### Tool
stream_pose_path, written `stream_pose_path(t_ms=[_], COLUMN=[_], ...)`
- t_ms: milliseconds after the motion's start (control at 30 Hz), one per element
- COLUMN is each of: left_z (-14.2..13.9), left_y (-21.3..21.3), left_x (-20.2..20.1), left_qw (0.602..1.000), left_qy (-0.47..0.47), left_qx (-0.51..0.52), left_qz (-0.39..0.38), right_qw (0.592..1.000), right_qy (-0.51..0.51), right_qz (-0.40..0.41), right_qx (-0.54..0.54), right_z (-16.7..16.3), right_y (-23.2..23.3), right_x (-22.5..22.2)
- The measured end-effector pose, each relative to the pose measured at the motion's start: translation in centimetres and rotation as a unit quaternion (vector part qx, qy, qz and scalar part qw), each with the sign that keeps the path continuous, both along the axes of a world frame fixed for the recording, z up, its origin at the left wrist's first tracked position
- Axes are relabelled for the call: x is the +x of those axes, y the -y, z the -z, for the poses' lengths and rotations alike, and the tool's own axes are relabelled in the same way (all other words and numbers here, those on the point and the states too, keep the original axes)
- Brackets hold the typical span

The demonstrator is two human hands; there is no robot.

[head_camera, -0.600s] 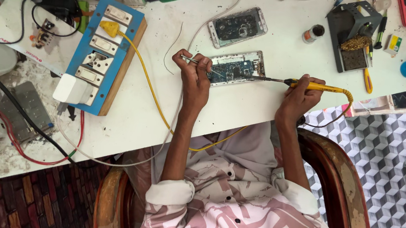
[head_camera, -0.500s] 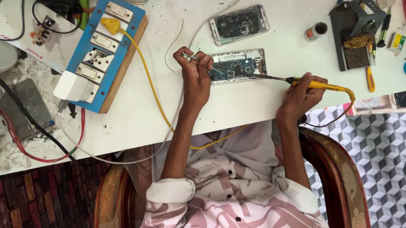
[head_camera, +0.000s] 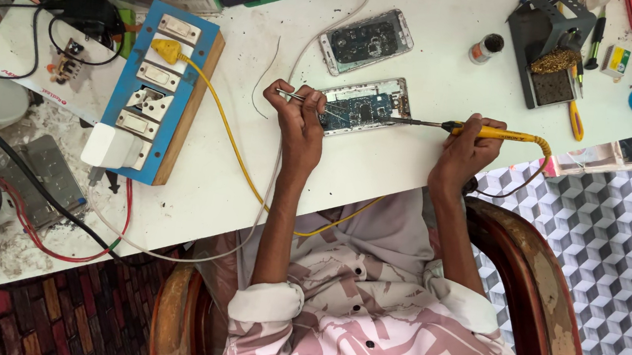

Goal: The person sits at a repair workbench holding a disassembled phone motherboard with one hand while using a soldering iron with the other, repeatedly touching the iron to points on the board and repositioning the board between contacts. A second disassembled phone lies nearby on the bench.

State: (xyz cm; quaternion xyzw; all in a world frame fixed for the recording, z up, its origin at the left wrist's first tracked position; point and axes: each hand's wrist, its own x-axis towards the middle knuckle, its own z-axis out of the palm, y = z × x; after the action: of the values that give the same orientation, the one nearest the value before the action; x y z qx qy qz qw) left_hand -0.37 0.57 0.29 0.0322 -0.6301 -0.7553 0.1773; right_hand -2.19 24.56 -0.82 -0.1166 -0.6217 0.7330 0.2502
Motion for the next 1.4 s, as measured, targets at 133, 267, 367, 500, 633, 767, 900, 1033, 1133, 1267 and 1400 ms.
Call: stream_pose_path(t_ms=[133,267,367,500,633,767,900,1033,1133,1267,1400], left_z=[0.1,0.3,0.4,0.5,0.7,0.8,0.7,0.7,0.7,0.7,0.5], left_y=[0.0,0.1,0.1,0.1,0.2,0.3,0.4,0.5,0.4,0.2,0.3], left_x=[-0.1,-0.1,-0.2,-0.3,-0.3,-0.5,-0.6,-0.6,-0.7,-1.0,-1.2], left_qw=[1.0,1.0,1.0,1.0,1.0,1.0,0.999,1.0,1.0,0.999,1.0], left_qy=[-0.011,-0.012,-0.02,-0.014,-0.01,-0.02,-0.026,-0.016,-0.013,-0.035,-0.013], left_qx=[0.005,-0.007,-0.008,-0.014,-0.007,-0.008,0.029,0.013,0.007,0.009,-0.004], left_qz=[-0.001,-0.007,-0.007,-0.008,-0.005,-0.006,-0.002,-0.006,-0.008,-0.009,-0.012], right_qw=[1.0,1.0,1.0,1.0,1.0,0.999,0.999,1.0,1.0,1.0,1.0], right_qy=[-0.003,-0.007,-0.008,-0.012,-0.017,-0.005,-0.017,-0.012,-0.007,-0.006,0.005], right_qz=[-0.009,-0.016,-0.011,-0.009,-0.005,-0.007,-0.002,-0.002,-0.006,-0.004,0.008], right_qx=[0.017,0.026,0.026,0.027,0.014,0.031,0.034,0.002,-0.004,0.012,0.008], right_z=[-0.1,-0.1,-0.2,-0.2,0.1,0.3,0.2,0.2,0.1,0.0,-0.3], right_y=[0.2,0.4,0.4,0.4,0.4,0.4,0.6,0.6,0.6,0.6,0.6], right_x=[-0.1,0.2,0.2,0.0,-0.2,-0.2,-0.2,-0.3,-0.3,-0.7,-1.0])
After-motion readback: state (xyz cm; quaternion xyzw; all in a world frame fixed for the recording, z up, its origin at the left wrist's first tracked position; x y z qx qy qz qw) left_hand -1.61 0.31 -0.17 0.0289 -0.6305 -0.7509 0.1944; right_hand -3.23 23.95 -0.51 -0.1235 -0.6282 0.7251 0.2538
